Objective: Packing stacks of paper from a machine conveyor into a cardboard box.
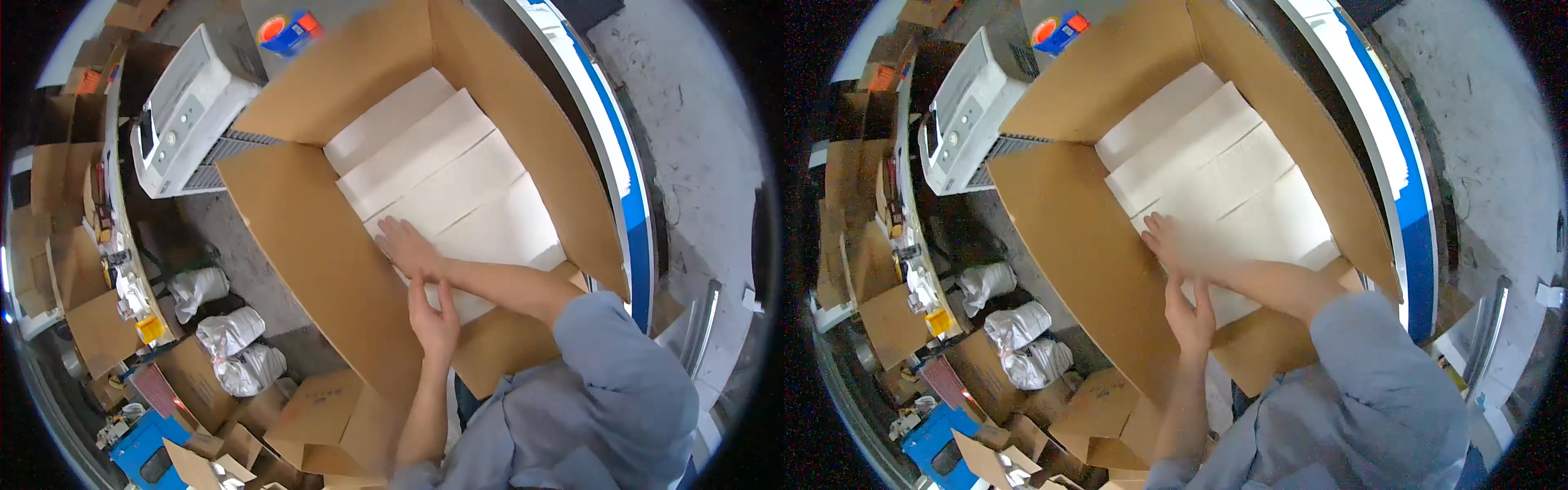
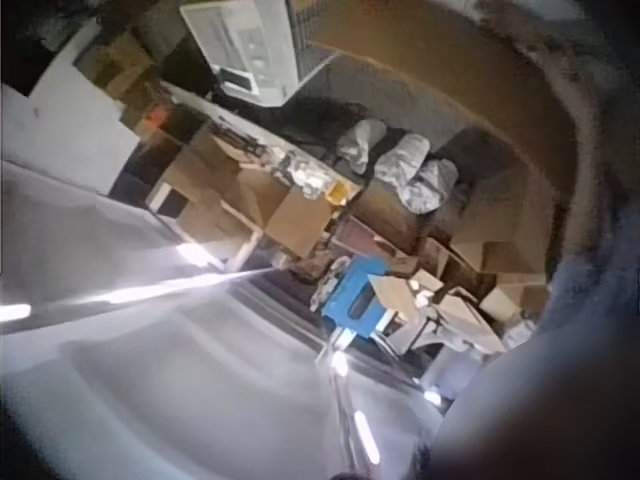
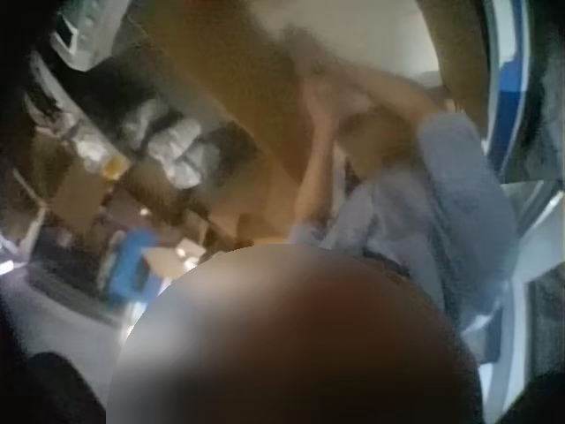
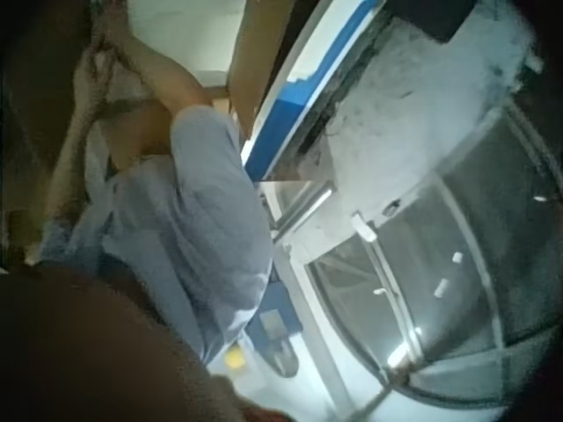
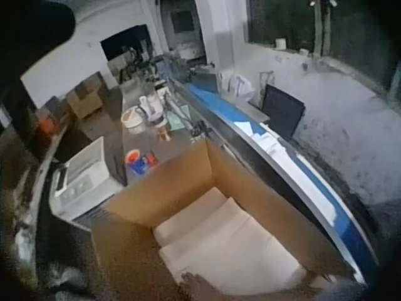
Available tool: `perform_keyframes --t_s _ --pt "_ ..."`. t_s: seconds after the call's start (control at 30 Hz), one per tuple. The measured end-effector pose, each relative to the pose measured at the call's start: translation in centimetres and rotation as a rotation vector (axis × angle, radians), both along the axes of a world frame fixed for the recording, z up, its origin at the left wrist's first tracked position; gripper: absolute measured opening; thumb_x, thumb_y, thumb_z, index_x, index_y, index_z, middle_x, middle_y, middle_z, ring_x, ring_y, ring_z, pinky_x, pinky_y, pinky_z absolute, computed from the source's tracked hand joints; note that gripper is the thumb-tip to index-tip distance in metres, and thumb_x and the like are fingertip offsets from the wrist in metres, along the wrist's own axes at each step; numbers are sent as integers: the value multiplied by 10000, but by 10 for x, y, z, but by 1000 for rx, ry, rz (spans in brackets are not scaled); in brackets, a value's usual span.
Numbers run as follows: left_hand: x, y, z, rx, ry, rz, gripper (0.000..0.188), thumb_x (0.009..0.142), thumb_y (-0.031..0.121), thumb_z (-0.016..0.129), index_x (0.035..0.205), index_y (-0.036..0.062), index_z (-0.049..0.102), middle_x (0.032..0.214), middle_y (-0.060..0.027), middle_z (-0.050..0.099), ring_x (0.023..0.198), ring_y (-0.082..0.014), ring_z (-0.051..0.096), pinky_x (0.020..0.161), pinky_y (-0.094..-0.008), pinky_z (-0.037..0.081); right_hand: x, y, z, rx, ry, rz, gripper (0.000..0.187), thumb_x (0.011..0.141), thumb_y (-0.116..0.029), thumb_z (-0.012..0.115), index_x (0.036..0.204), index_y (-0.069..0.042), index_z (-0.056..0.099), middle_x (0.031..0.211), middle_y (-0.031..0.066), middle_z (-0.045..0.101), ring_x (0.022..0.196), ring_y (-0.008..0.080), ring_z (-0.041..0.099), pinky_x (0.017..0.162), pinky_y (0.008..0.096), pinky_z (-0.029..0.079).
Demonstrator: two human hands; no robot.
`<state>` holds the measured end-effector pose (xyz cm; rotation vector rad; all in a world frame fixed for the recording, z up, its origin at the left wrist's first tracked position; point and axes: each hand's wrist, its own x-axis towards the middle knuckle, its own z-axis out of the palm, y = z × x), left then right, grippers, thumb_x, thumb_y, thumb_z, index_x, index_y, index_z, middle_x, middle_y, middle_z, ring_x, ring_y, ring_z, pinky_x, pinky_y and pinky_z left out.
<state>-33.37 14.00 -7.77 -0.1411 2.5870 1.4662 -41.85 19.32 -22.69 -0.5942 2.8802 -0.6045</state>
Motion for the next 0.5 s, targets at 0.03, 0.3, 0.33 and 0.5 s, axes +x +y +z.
perform_keyframes --t_s 0.03,0.3,0.33,0.5 --pt "12 -7 -5 -49 -2 -25 436 940 157 643 1285 -78 516 1209 -259 593 1120 -396 585 951 -431 465 9 3 8 -58 -81 36 586 855 -177 649 1379 15 471 1525 249 342 1446 414 278 1177 531 244" --pt "71 -52 -91 -410 -238 -247 504 934 136 558 1371 -81 432 1363 -307 479 1286 -435 443 1071 -497 369 84 25 30 -148 -67 89 650 838 -233 634 1425 -21 452 1543 199 348 1450 365 287 1181 525 229" --pt "66 -45 -85 -333 -265 -297 516 923 125 547 1375 -91 421 1367 -318 469 1285 -449 434 1076 -499 369 86 26 30 -77 12 118 652 838 -251 634 1424 -27 456 1544 194 349 1449 361 289 1180 525 228" --pt "86 -24 -86 -468 -368 -336 539 890 121 555 1360 -102 414 1323 -311 476 1229 -480 459 1031 -512 411 95 35 1 -223 -64 43 646 844 -274 658 1420 -54 466 1540 183 360 1450 358 287 1172 539 234"
